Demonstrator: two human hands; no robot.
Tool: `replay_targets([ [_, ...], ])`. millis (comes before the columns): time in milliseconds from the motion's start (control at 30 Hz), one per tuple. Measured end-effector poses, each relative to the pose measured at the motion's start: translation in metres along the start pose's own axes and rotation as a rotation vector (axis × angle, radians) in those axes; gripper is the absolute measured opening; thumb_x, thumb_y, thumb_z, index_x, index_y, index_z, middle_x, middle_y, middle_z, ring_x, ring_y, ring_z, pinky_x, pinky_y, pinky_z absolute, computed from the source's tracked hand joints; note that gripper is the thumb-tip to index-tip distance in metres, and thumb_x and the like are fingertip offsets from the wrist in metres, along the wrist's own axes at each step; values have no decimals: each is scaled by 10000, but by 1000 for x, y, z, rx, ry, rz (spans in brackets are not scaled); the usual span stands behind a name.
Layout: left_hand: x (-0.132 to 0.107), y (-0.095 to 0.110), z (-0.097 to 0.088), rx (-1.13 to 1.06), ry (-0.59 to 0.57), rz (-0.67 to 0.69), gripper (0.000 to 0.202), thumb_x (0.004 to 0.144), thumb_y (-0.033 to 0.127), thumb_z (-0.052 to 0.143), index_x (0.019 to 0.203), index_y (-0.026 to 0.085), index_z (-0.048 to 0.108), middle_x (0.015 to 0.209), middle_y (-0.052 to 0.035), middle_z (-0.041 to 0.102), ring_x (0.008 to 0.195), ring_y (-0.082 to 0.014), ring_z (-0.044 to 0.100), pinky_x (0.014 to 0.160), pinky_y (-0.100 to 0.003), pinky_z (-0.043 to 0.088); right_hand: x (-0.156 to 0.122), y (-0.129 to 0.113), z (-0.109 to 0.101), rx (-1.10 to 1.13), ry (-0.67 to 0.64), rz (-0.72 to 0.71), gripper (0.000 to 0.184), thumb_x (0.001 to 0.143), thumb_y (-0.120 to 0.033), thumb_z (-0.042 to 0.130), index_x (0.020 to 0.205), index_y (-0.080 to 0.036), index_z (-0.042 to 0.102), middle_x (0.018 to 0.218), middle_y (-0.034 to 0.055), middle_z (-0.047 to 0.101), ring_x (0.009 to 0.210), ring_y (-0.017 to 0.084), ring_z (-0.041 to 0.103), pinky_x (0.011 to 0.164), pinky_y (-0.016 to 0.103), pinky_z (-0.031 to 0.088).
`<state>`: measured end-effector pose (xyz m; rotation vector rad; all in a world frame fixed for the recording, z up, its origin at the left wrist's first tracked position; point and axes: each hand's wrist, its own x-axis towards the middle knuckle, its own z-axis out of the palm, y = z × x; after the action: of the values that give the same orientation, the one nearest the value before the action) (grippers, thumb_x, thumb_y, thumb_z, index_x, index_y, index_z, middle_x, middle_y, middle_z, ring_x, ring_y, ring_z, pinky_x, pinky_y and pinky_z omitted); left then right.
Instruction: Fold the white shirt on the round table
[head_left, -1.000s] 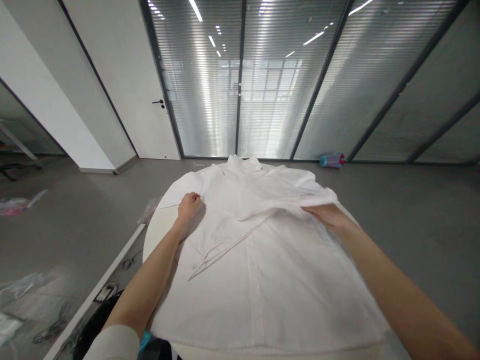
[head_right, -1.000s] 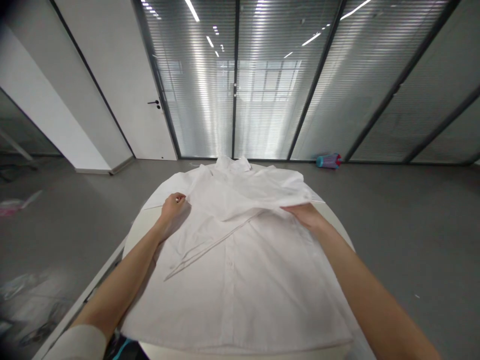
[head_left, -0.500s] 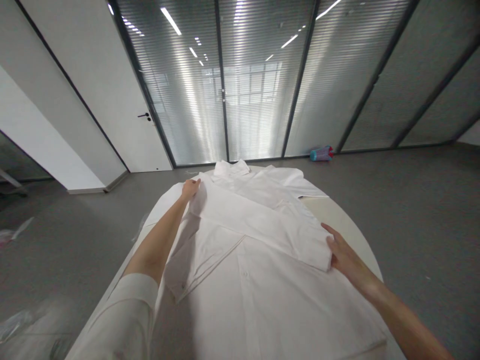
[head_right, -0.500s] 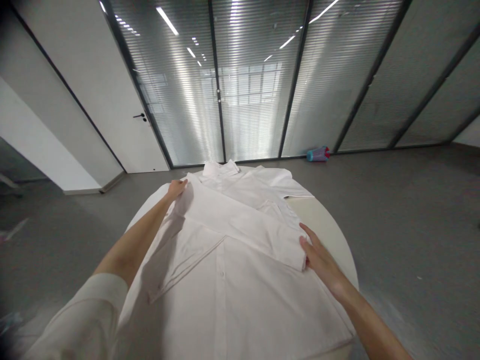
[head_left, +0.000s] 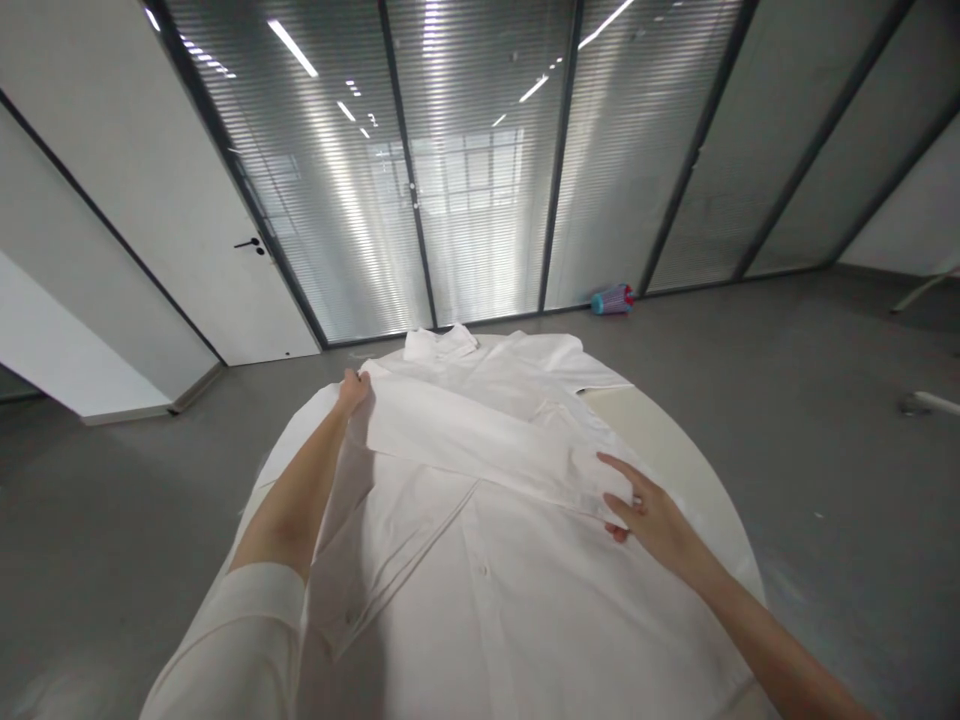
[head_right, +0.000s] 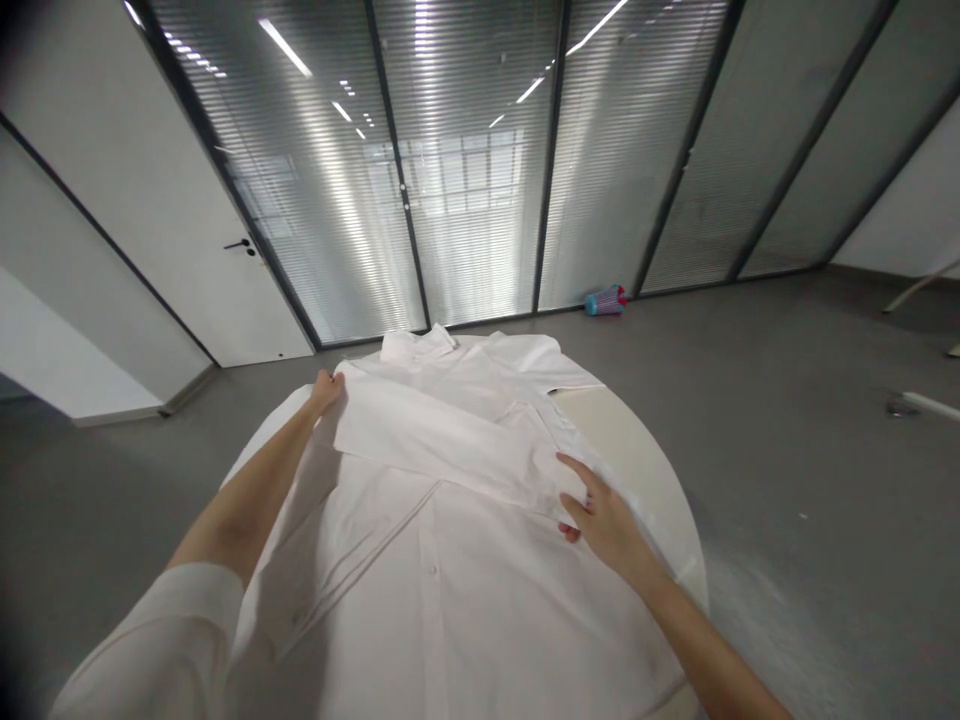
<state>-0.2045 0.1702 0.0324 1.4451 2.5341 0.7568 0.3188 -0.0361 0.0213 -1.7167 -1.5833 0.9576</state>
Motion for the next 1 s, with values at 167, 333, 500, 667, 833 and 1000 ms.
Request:
replay_targets([
  [167,4,-8,6,-13,-22,-15,426,969,319,472,1333,96,472,1135,-210,698,1028,-285,691,792,-323,505,-1,1,3,161,-34,69,718,792,-414,581,1466,-215,434,679,-73,470,476,148,637,523,273,556],
  [333,4,1,0,12,0,25,527,964,363,480,1438,155,382,1184,-205,690,1088,-329,667,871,-393,476,0,8,2,98,-45,25,675,790,-466,592,1413,-215,522,596,-74,492,476,153,637,560,272,554],
  [500,4,4,0,55,-2,83,471,968,434,463,1380,205,469,1223,-168,684,1147,-317,644,889,-364,474,-1,11,2,26,-70,5,556,798,-464,589,1265,-170,659,452,-61,483,457,183,634,502,253,502],
  [667,-9,4,9,113,41,123,439,952,350,493,1348,162,510,1151,-202,683,1103,-339,649,889,-388,479,-3,5,2,25,-67,28,470,816,-400,580,1206,-169,703,447,-47,510,434,176,622,475,243,484],
  [833,-28,14,7,157,159,261,467,949,341,516,1375,150,498,1407,-231,496,1292,-369,491,1048,-464,387,-5,3,2,20,-67,10,467,814,-406,580,1195,-167,711,465,-36,532,452,171,626,457,227,441],
  [1000,-36,-1,10,204,-40,560,420,992,412,451,1331,199,579,1477,-112,503,1437,-266,346,1182,-352,245,-5,6,5,82,-60,44,510,781,-445,615,1191,-157,706,490,-57,481,429,143,576,493,240,483],
])
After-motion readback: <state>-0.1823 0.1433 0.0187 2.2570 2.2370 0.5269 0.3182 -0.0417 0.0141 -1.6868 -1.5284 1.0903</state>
